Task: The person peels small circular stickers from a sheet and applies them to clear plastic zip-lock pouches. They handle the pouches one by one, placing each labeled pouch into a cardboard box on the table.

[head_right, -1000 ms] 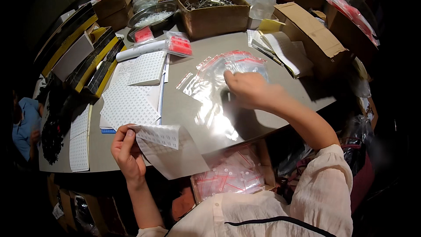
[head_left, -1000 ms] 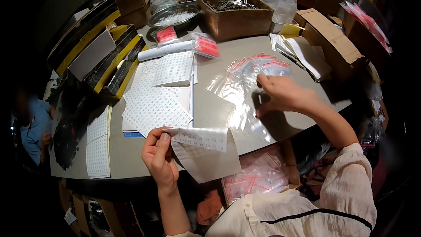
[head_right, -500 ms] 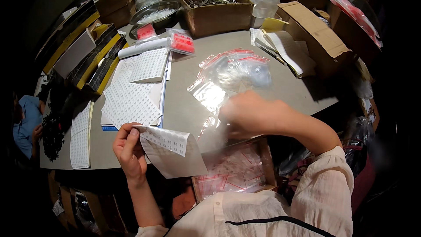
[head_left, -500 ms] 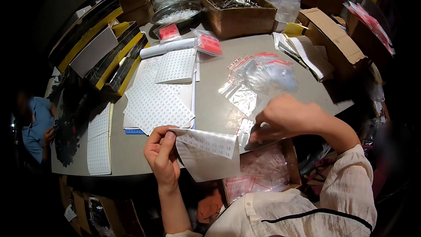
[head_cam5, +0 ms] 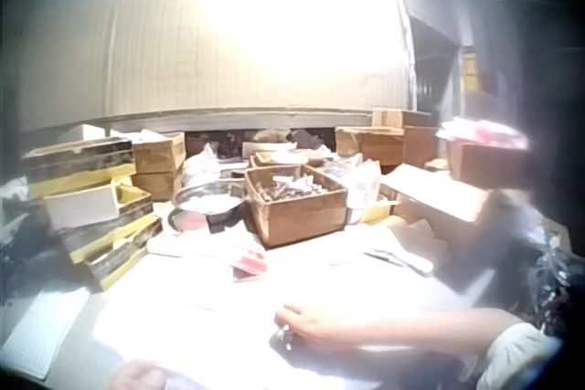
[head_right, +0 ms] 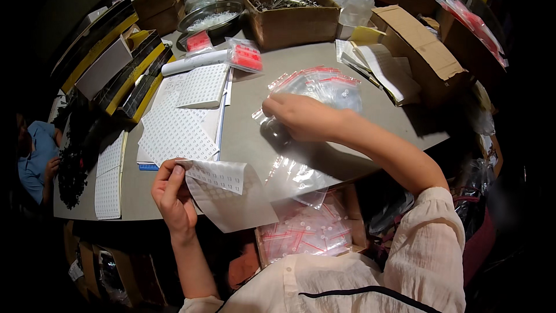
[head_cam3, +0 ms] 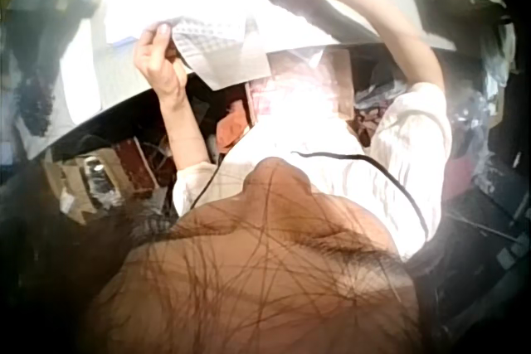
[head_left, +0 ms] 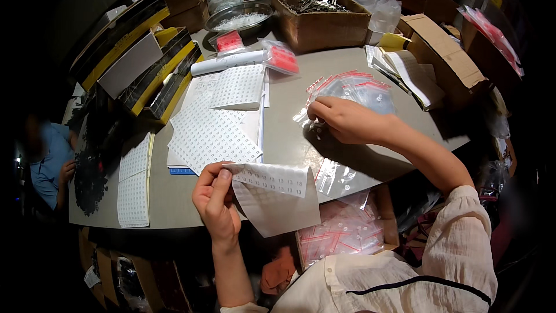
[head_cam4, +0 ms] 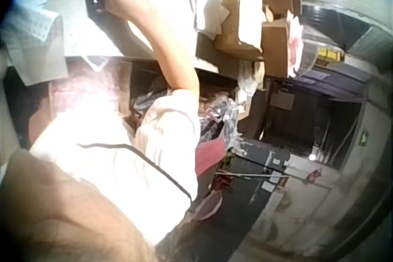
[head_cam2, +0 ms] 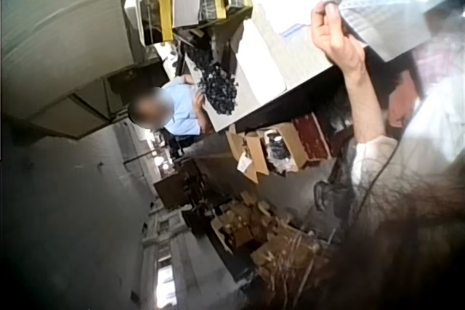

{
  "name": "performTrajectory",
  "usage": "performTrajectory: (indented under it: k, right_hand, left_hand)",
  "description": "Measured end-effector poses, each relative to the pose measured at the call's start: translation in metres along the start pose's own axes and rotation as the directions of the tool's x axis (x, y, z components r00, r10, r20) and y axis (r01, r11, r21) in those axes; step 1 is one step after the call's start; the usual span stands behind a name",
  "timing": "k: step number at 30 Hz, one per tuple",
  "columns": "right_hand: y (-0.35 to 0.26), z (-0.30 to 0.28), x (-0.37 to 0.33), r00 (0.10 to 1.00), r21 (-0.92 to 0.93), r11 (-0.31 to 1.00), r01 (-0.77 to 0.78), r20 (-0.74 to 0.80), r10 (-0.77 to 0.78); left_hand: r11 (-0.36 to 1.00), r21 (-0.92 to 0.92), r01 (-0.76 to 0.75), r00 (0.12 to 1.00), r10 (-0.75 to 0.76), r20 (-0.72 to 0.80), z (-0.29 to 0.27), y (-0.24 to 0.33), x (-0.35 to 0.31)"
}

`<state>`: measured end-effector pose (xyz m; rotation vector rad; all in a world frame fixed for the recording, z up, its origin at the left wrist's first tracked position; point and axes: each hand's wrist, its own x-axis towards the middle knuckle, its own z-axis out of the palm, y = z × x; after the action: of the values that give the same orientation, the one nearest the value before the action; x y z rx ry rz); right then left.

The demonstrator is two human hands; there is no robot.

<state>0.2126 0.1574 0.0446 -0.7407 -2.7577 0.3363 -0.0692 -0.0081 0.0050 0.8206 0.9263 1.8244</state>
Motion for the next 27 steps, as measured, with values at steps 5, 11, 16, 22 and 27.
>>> performTrajectory:
  k: [5, 11, 16, 22, 27]
  right_hand:
    - [0.01, -0.02, 0.0, 0.946, -0.128, 0.94, -0.316, 0.038, 0.323]
    - [-0.018, -0.031, -0.044, 0.955, -0.296, 0.942, -0.157, 0.199, 0.222]
    - [-0.072, -0.039, -0.075, 0.911, -0.196, 0.974, -0.116, 0.371, 0.183]
    - [-0.072, -0.044, -0.108, 0.944, 0.131, 0.99, -0.058, 0.331, 0.011]
    - [-0.097, -0.028, -0.099, 0.98, 0.205, 0.973, 0.105, -0.189, -0.066]
  left_hand:
    - [1.0, -0.01, -0.004, 1.0, 0.004, 0.002, 0.001, 0.0, 0.002]
    - [0.999, -0.031, -0.026, 0.998, 0.028, 0.056, -0.007, -0.005, 0.004]
    - [0.999, 0.009, -0.046, 0.998, 0.045, 0.052, -0.002, -0.004, -0.001]
    - [0.997, 0.076, -0.02, 1.0, 0.018, 0.021, 0.007, -0.004, -0.015]
    - [0.994, 0.106, 0.004, 0.998, -0.011, 0.059, 0.028, -0.011, -0.032]
